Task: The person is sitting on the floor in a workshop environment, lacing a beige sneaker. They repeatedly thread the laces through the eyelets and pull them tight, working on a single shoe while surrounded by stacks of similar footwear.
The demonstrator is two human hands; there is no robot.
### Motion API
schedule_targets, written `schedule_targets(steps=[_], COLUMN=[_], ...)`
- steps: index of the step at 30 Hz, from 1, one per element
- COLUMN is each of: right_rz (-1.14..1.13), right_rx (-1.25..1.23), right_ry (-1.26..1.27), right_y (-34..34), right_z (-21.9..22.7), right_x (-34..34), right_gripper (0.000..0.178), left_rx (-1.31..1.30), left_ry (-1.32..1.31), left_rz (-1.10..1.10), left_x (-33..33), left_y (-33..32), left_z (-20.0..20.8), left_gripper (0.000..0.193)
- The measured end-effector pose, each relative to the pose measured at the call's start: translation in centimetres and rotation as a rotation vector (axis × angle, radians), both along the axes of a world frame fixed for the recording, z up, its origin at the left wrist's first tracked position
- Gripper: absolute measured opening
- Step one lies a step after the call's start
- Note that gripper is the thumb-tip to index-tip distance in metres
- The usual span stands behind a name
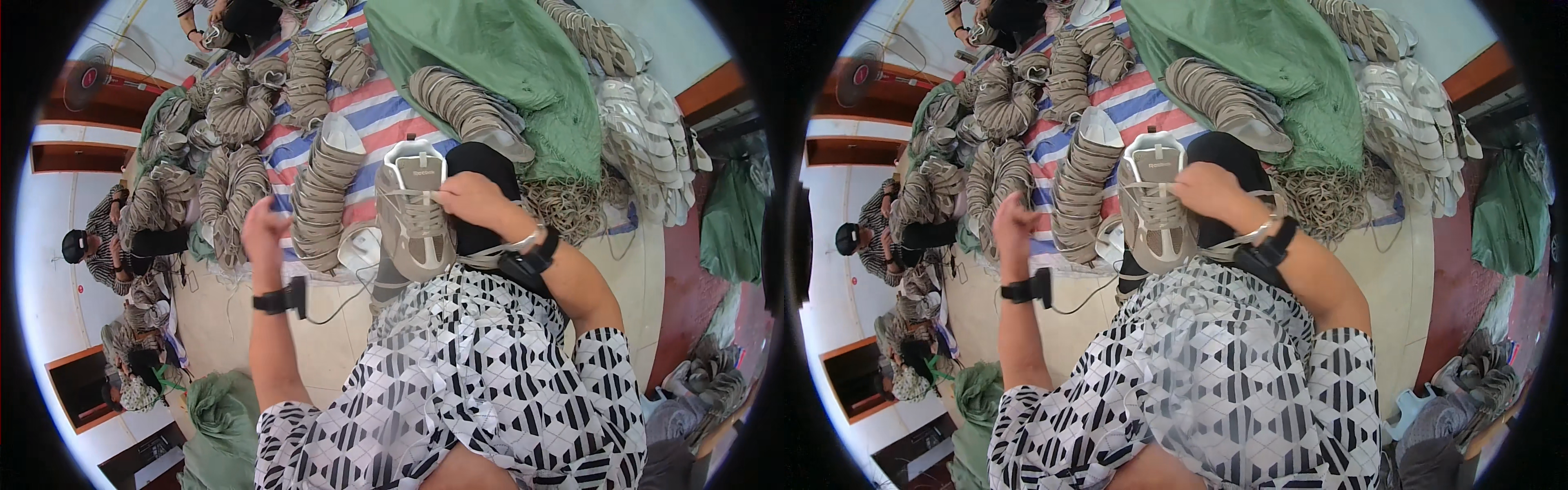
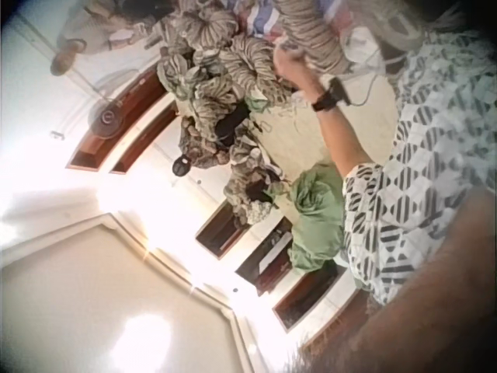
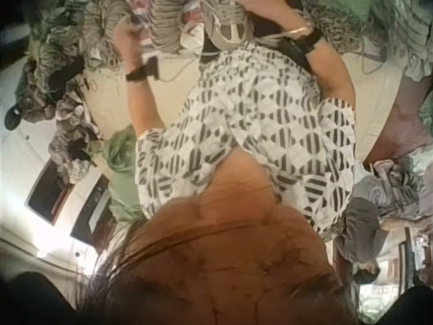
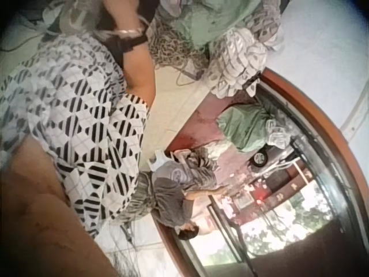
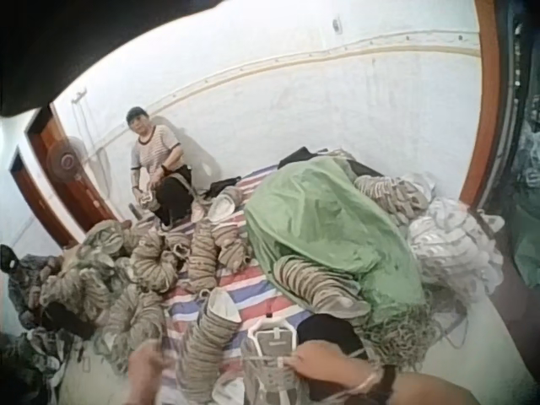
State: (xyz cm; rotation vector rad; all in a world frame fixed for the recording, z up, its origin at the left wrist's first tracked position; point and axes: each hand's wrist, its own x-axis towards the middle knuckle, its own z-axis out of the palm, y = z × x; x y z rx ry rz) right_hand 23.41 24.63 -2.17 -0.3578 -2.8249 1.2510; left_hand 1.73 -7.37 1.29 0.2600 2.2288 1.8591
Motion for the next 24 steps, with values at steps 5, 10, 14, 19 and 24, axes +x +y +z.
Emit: schedule_targets(steps=[5,10,14,19,24], right_rz=[0.181,-0.625,-1.169,-1.636,-1.103], right_rx=[-0.808,-1.804,-2.012,-1.072,-0.68], right_ry=[-0.328,0.576,1.084,0.616,0.129], right_y=[7.4,14.6,19.8,17.6,14.1], right_z=[2.7,-4.4,-12.2,-10.8,-8.8], right_x=[7.3,18.9,30.1,29.6,17.9], right_gripper=[0.027,0.022,0.031,0.027,0.018], left_rx=[0.611,0.299,0.227,-0.307,-0.243], left_ry=[-0.478,-0.366,-0.248,-0.056,-0.061], left_rz=[0.351,0.562,0.737,0.275,-0.137], left_x=[-7.1,-8.2,-9.4,-6.3,1.5], left_y=[-20.0,-33.8,-34.1,-13.4,5.1], left_z=[-0.3,-1.1,-1.8,-3.2,-5.3], left_gripper=[0.018,0.028,0.028,0.047,0.05])
